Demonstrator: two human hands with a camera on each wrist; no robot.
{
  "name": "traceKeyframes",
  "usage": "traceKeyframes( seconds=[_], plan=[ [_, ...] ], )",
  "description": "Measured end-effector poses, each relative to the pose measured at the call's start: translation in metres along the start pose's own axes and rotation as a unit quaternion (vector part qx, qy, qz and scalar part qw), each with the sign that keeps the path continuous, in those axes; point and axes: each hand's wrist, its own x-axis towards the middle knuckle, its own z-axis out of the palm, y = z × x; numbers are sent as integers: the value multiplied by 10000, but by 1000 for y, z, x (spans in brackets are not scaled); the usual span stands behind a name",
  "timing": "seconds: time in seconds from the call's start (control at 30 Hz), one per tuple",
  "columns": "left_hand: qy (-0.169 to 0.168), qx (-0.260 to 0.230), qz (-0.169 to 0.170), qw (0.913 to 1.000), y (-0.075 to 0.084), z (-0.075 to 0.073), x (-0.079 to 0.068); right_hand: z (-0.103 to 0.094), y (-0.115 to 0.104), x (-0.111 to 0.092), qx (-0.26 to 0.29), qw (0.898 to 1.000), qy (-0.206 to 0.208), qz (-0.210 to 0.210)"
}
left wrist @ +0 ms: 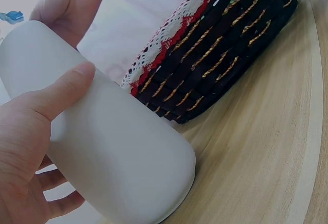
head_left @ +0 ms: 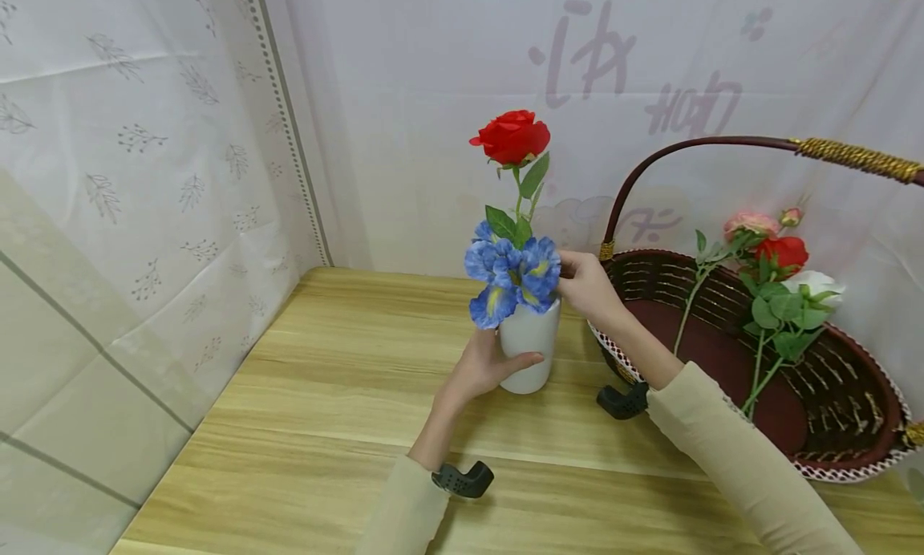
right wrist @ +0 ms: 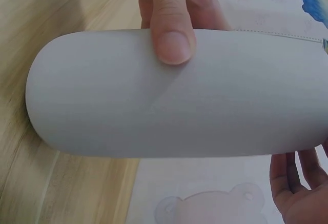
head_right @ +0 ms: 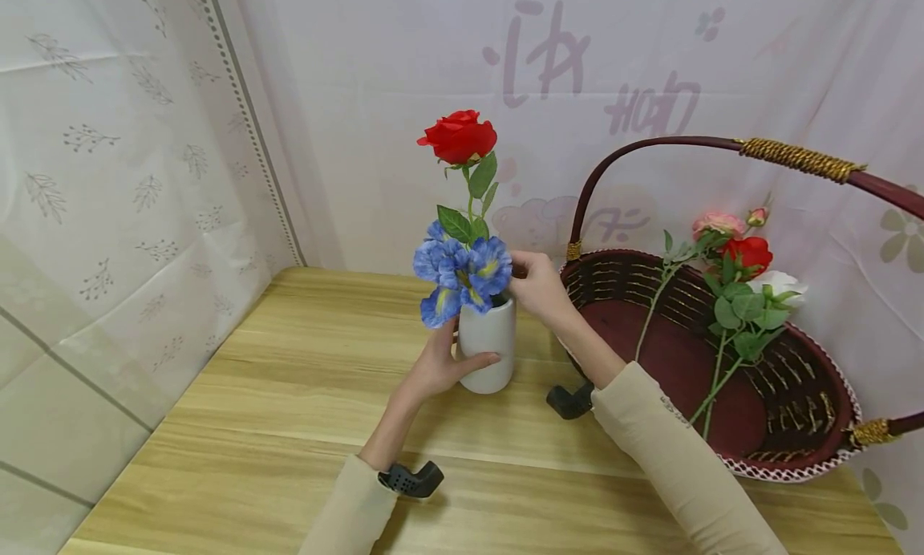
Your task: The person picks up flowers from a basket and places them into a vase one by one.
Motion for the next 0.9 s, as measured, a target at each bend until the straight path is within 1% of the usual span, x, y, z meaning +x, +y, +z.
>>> traceKeyframes(
  seconds=[0.07, 0.13, 0.2, 0.37, 0.43, 0.5, 0.67, 0.83, 0.9],
  plan=[
    [-3, -3, 100, 9999, 7, -2, 0, -2, 1, -2, -50, 10000, -26, -3],
    [24, 31, 149, 9999, 6, -1, 0, -5, 3, -3, -64, 10000, -29, 15],
    [23, 139, 242, 9996, -2, 0, 0, -8, 5, -5, -75, 10000, -3, 33],
    [-34, 233, 116, 9997, -25, 5, 2, -14, 8, -11, -96, 9999, 27, 17],
    [-61, 158, -1, 9999, -28, 5, 3, -16, 9, -13, -117, 9999, 20, 18],
    [-70, 133, -31, 9999, -31, 5, 2, -18, 10, -14, -139, 9999, 22, 22],
    [-73, 199, -88, 9997, -34, 5, 1, -23, 11, -19, -80, 10000, -2, -36],
    [-62, 231, -140, 9996, -34, 5, 2, -29, 8, -26, -389, 9992, 6, -104],
    [-40, 251, -98, 9996, -34, 5, 3, -31, 6, -29, -531, 9985, 18, -125]
  ],
)
